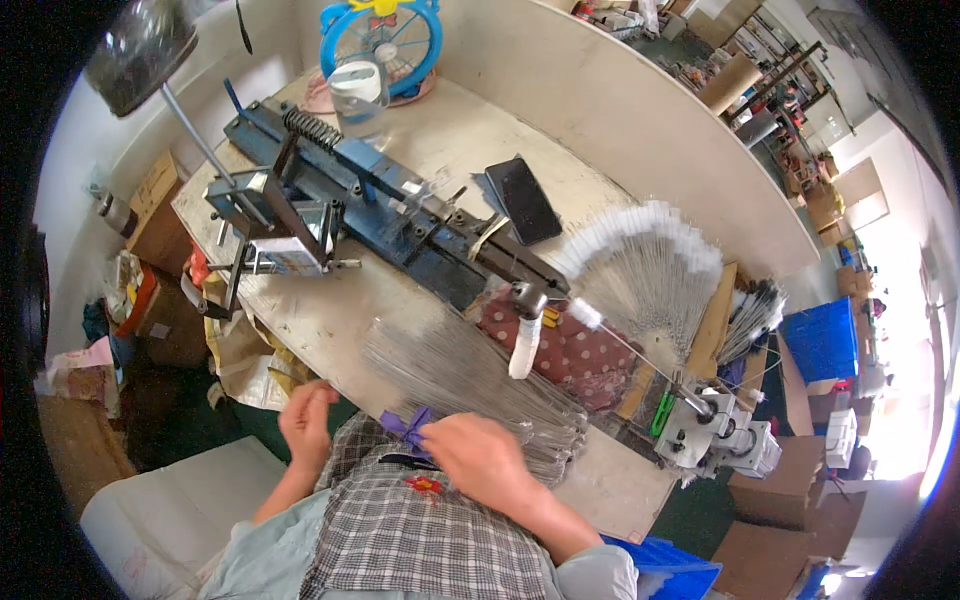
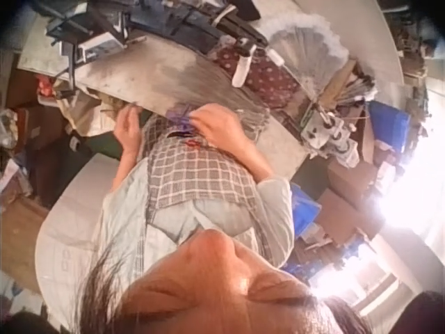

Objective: Assembling industrial brushes by attaching metal clips to bundles of bristles using a press machine.

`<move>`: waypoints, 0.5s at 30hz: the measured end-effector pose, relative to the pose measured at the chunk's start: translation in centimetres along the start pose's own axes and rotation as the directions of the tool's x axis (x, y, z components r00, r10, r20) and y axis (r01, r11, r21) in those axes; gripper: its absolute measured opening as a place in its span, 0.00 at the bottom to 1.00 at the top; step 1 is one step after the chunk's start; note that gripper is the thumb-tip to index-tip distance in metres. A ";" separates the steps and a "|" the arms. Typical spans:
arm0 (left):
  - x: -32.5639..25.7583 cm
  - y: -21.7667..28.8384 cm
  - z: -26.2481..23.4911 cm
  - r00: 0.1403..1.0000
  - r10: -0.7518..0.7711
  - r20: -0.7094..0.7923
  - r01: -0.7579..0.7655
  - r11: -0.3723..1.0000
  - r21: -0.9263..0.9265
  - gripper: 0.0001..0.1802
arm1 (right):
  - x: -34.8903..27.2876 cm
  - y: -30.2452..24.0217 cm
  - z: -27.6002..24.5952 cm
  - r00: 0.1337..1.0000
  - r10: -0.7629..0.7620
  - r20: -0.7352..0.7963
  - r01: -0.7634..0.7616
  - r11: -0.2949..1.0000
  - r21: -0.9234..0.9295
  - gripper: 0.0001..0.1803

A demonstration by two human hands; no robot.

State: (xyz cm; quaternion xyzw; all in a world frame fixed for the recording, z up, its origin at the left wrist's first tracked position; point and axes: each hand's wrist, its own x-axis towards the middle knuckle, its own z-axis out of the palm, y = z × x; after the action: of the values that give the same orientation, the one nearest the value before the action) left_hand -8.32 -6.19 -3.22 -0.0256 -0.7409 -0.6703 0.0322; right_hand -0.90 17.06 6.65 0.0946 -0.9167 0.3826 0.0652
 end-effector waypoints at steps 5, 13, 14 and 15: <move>-1.6 2.2 6.3 0.956 -0.071 0.286 0.082 0.996 -0.026 0.09 | -0.8 3.8 -5.2 0.855 0.321 -0.406 -0.329 0.943 0.052 0.10; 3.5 2.9 6.7 0.929 -0.364 -0.062 0.313 0.867 -0.389 0.28 | 1.6 10.3 -4.0 0.940 0.309 -0.146 -0.233 0.893 0.385 0.10; 5.2 2.1 5.0 0.876 -0.428 -0.223 0.270 0.818 -0.508 0.35 | 1.9 10.2 -4.5 0.944 0.296 -0.146 -0.220 0.893 0.393 0.10; 7.5 0.8 1.8 0.837 -0.459 -0.299 0.233 0.793 -0.563 0.38 | 1.9 9.7 -4.9 0.933 0.343 -0.109 -0.286 0.891 0.354 0.10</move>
State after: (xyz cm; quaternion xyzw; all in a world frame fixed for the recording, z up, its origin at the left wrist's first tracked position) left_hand -15.79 -4.34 -2.02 0.2514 -0.5058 -0.8232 0.0568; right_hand -4.67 27.00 3.74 -0.0783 -0.8333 0.5436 0.0625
